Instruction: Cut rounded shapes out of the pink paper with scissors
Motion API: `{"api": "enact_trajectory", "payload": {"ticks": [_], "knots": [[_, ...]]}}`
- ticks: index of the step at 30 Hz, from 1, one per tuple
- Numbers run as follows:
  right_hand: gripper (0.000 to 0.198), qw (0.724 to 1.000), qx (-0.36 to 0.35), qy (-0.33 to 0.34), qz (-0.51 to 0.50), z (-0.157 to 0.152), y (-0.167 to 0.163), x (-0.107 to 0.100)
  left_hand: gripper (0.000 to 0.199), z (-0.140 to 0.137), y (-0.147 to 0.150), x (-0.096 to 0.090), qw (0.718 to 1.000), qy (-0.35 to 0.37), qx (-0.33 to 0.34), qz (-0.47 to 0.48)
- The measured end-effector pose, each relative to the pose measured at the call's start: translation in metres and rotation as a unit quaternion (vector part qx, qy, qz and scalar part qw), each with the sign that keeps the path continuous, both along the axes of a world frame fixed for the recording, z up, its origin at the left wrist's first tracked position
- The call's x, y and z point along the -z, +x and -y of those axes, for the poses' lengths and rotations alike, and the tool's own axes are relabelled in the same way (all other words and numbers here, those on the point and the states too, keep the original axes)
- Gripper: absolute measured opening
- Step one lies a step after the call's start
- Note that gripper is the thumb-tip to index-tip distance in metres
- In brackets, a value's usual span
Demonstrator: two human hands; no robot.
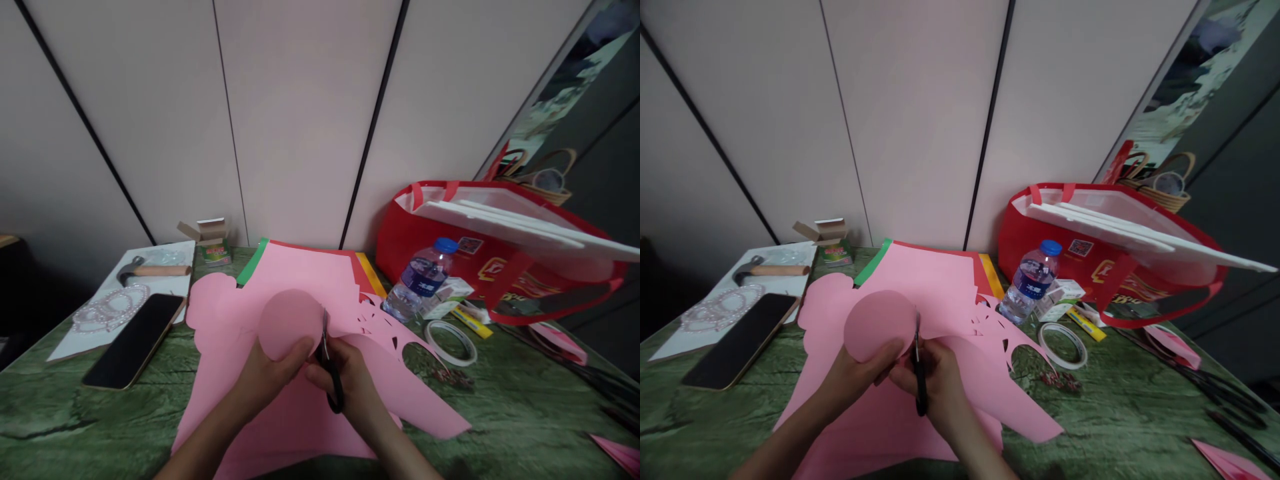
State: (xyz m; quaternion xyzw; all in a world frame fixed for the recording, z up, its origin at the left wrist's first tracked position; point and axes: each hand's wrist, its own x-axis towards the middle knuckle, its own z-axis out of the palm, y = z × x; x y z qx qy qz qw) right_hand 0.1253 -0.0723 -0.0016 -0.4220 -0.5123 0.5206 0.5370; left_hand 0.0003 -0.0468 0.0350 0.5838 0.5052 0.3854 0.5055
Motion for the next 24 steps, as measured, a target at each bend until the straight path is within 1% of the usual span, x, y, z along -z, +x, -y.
{"api": "enact_trajectory", "payload": {"ticks": [6,12,19,24], "knots": [[0.033,1.000,-0.002,-0.009,-0.015,0.0011,-0.0017,-0.0059,0.017,-0.0013,0.0007,-0.0002,1.000,-0.001,0.004,-0.001],[0.030,1.000,0.005,-0.010,-0.013,0.0020,-0.0010,-0.0051,0.019,-0.0033,-0.0012,0.0041,1.000,0.005,0.010,-0.003],[0.031,0.999,0.019,-0.043,-0.016,0.0031,-0.0010,-0.0023,0.018,-0.0055,-0.0033,0.0073,0.999,0.029,0.024,-0.014],[0.029,0.999,0.020,-0.046,-0.012,0.0033,-0.0008,-0.0031,0.018,-0.0063,-0.0041,0.0081,0.998,0.046,0.032,-0.018]]}}
